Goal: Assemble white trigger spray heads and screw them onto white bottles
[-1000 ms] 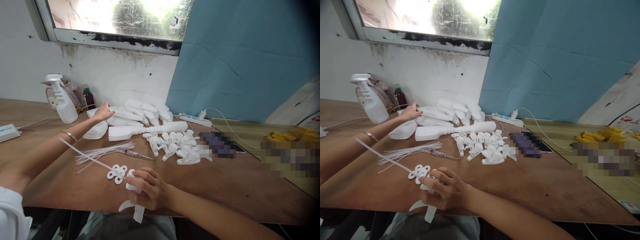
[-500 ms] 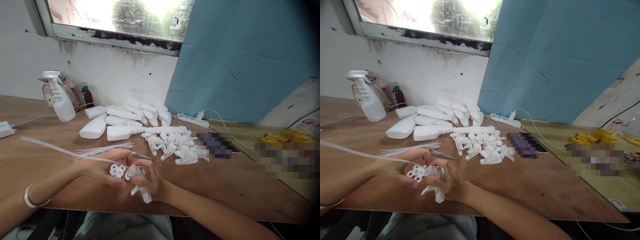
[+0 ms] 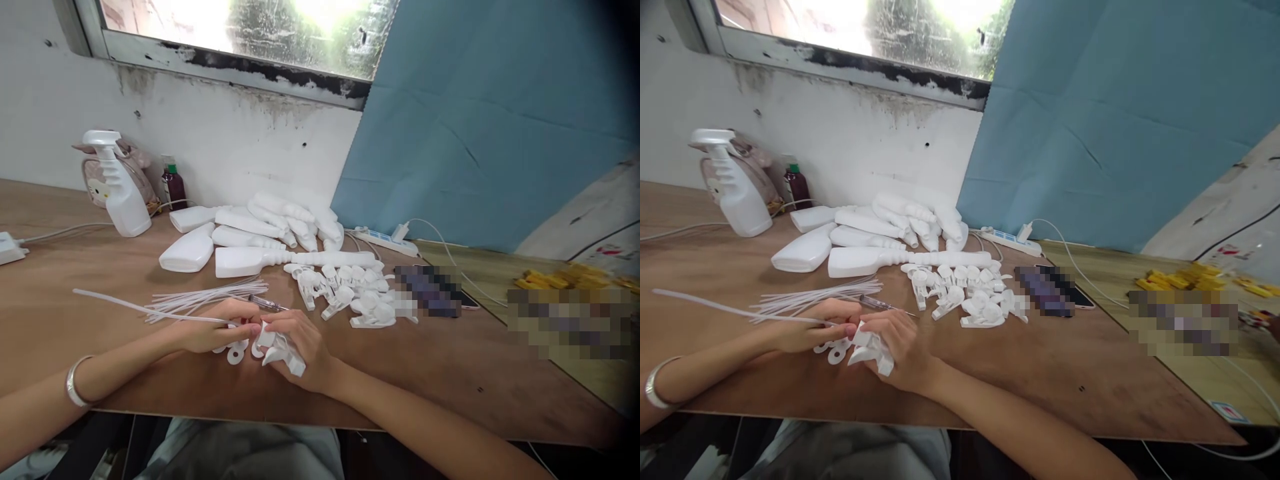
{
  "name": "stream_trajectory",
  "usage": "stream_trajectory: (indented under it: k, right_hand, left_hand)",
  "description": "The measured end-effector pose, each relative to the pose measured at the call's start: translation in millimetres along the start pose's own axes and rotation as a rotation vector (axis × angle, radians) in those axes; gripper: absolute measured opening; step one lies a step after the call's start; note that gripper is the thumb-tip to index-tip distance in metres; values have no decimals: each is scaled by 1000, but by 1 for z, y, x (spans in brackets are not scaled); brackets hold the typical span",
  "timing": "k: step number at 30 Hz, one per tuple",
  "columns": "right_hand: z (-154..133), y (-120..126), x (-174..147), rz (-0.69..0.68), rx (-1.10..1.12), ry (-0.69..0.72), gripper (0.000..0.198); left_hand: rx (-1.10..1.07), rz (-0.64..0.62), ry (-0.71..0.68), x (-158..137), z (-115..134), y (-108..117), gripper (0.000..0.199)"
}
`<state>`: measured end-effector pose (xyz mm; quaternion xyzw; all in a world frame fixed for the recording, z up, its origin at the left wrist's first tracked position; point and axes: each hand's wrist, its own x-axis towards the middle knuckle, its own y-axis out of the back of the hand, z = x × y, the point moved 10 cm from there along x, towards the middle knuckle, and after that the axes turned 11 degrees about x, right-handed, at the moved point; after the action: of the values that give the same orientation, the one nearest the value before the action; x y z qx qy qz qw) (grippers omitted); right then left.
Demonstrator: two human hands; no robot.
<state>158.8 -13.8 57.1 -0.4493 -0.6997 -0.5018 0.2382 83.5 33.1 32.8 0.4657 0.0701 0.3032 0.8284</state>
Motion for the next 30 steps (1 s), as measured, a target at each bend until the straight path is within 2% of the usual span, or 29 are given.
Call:
stream_trajectory:
  k: [3, 6, 10, 13, 19, 26, 30]
  right_hand:
    - [12, 3, 2, 13, 69, -153, 31]
    - [32, 4, -3, 26, 160, -380, 30]
    - [52, -3, -11, 18, 372, -582, 29]
    - [60, -7, -14, 33, 468, -647, 30]
    - [71, -12, -21, 87, 615, -770, 31]
    - [77, -18, -25, 154, 810, -879, 38]
    - [78, -18, -25, 168, 830, -870, 36]
  left_hand:
    - [-22, 19, 17, 0, 1, 3, 29]
    - [-41, 58, 57, -1, 0, 6, 25]
    - [-44, 194, 101, -3, -7, 14, 22]
    - [-38, 294, 83, -5, -8, 22, 27]
    - [-84, 233, 21, -2, 2, 20, 25]
    - [-61, 265, 35, -3, 2, 26, 25]
    - [-42, 287, 68, -4, 1, 28, 24]
